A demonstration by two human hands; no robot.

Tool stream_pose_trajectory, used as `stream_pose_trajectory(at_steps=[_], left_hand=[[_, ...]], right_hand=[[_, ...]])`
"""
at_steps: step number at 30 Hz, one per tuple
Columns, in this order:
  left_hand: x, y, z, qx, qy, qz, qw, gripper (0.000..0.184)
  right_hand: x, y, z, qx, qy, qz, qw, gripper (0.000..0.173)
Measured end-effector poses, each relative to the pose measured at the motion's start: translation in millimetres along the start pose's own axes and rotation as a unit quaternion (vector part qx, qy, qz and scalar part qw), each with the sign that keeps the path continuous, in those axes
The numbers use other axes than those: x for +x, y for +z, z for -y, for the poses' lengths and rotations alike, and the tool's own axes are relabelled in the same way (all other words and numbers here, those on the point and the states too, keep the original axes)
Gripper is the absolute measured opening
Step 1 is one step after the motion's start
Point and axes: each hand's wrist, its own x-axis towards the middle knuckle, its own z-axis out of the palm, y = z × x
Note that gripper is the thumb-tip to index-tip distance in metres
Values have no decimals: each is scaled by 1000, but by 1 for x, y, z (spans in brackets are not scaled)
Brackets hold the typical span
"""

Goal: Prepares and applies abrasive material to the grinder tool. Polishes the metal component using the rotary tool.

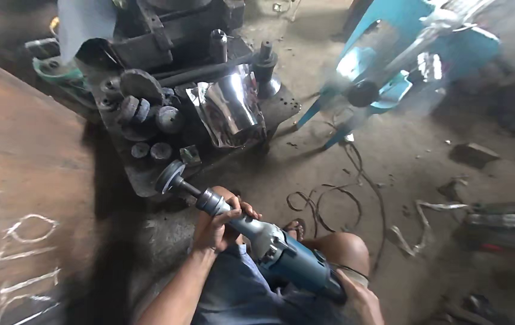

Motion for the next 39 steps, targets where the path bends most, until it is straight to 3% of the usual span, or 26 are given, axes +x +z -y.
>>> stream_pose_trajectory(at_steps=[18,24,32,39], left_hand=[[1,3,1,-19,-4,-15,1000,14],[1,2,2,-7,-13,-16,1000,15],[2,12,12,46,-25,-33,998,13],[9,16,23,50,-52,-28,997,14]], right_hand=[[0,2,-1,-2,-12,-24,1000,47],[-1,1,-2,7,8,-1,1000,54],[14,33,-35,46,12,16,999,53],[12,31,-48,66,24,34,997,50]])
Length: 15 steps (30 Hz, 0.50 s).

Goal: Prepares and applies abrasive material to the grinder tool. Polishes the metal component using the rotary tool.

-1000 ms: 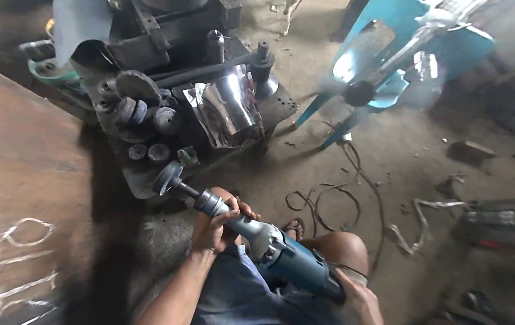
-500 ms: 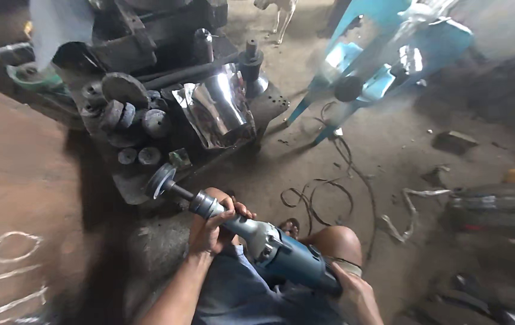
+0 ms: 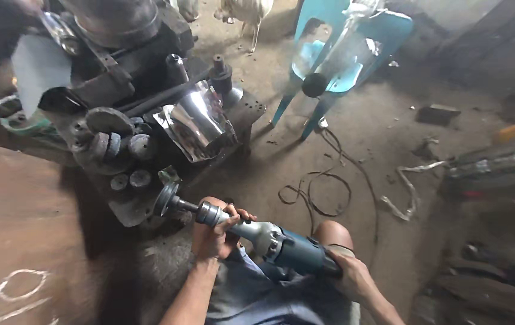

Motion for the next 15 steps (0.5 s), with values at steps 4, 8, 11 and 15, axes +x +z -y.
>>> stream_pose_trajectory(at_steps=[4,8,11,15], left_hand=[[1,6,-1,13,16,2,1000,16],[-2,8,-6,24,27,-6,999,16],[-3,8,-5,10,27,-12,1000,15],[-6,5,-6,16,35,-20,999,13]], right_hand=[[-1,3,-2,-5,-14,-22,1000,51],[-1,1,4,-6,-12,-11,1000,47],[-4,0,8,-12,-13,-24,1000,45],[-13,-4,15,-11,-5,-30,999,43]])
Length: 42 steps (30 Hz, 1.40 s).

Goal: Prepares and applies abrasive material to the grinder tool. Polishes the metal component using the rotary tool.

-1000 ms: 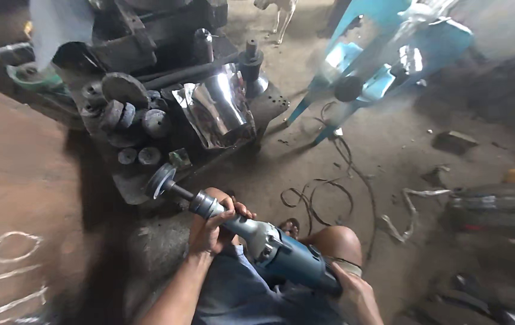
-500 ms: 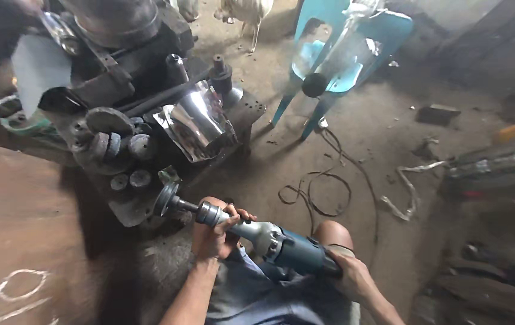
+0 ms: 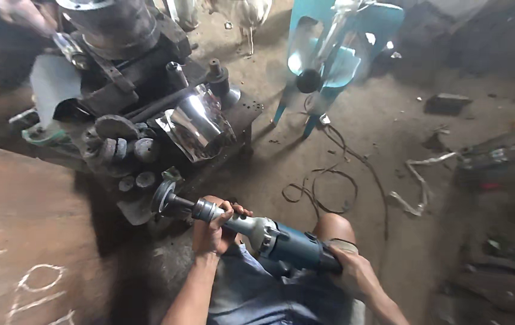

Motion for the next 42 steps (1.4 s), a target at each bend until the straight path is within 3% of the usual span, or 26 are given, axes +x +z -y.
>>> stream_pose_trajectory(at_steps=[10,16,25,31,42], left_hand=[[-7,-9,-4,-6,-1,23,1000,15],[-25,-9,-16,-1,-36,-6,999,21],[-15,-50,-13,6,-101,-9,995,28],[-9,-55,-18,11,-121,-48,991,34],[5,-49,-15,-6,-86,60,994,22]], right_hand=[[-9,-1,10,-11,-14,-21,1000,42],[-10,-5,15,-29,-21,24,999,46],[1,-23,31,-39,-23,77,996,53],[9,-10,28,-36,-45,27,998,51],[11,4,21,-63,-49,-42,996,44]])
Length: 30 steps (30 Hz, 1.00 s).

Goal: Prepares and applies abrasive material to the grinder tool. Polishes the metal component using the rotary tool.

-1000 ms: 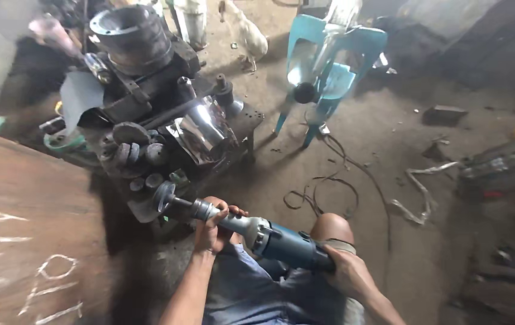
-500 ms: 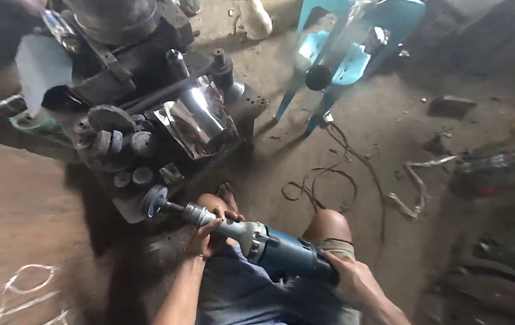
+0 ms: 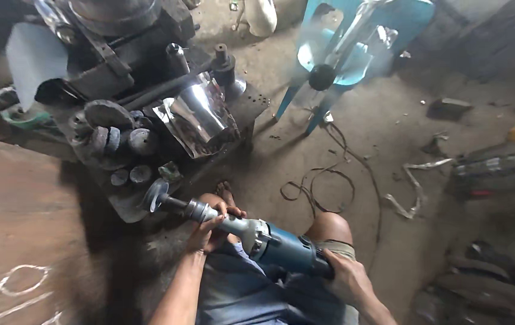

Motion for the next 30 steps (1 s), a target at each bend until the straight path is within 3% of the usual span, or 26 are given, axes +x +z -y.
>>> stream_pose_trajectory(at_steps=[3,10,21,30], left_hand=[[7,-5,2,14,20,32,999,22],[5,-7,3,28,12,21,999,25],[4,-4,1,21,43,-6,999,17],[7,-6,2,13,60,22,998,16]], right_hand=[[-2,1,-1,-7,8,-5,1000,43],[-5,2,0,4,3,-24,1000,44],[-2,-8,4,8,29,49,998,47],[-4,-9,5,9,30,34,999,49]])
